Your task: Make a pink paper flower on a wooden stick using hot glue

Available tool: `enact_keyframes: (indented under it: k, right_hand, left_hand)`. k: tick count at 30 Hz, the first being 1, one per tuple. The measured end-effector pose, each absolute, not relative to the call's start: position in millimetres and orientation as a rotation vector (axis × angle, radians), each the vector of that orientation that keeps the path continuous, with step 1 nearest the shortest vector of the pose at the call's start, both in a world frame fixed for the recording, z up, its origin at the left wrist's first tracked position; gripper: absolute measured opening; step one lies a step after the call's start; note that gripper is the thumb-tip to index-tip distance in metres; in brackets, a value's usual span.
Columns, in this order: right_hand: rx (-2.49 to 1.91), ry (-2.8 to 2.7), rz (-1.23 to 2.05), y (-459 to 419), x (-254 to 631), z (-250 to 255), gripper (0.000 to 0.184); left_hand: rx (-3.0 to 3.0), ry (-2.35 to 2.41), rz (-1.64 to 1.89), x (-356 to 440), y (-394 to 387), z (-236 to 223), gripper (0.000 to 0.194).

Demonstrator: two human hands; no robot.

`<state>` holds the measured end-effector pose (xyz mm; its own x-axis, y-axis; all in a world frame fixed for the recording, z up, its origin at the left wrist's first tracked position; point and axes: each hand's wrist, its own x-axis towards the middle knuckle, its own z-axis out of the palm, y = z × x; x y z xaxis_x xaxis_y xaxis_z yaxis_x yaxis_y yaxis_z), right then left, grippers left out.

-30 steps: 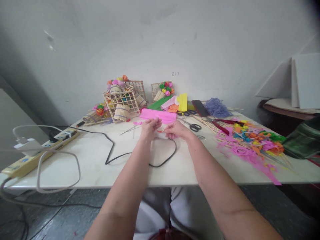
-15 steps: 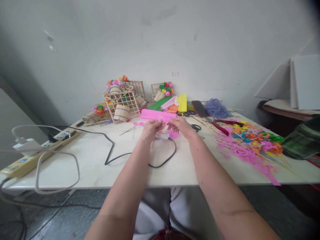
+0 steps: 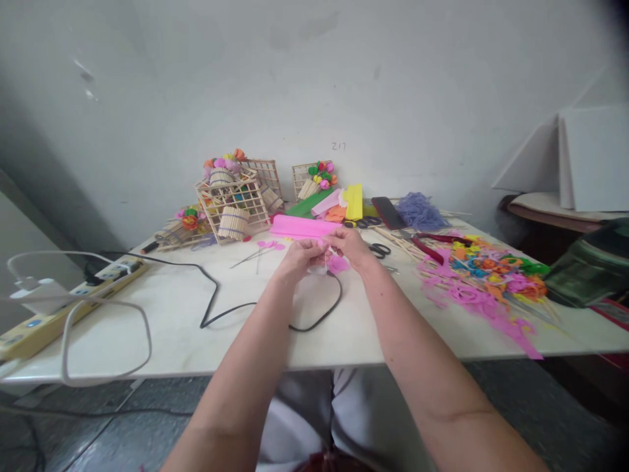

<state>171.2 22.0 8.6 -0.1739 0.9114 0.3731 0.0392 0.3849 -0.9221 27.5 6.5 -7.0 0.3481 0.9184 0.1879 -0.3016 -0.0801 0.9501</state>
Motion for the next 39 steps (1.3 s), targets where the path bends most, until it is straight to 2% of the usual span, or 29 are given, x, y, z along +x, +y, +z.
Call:
enact_keyframes:
  k: [8, 23, 32, 39]
  right_hand:
    - [-0.892, -1.55, 0.92, 16, 169, 15, 0.021]
    - [-0.937, -1.444, 0.828, 20, 167, 16, 0.023]
    - [-0.987, -1.336, 1.034, 20, 169, 16, 0.029]
    - [-0.979, -1.318, 1.063, 22, 169, 13, 0.027]
  left_hand:
    - [1.243, 0.661, 1.163, 32, 5, -6, 0.023]
    - [1.246, 0.724, 1.204, 41, 1, -8, 0.024]
    - [1.162, 0.72, 1.215, 43, 2, -9, 0.024]
    - [1.14, 0.686, 1.214, 42, 4, -11, 0.023]
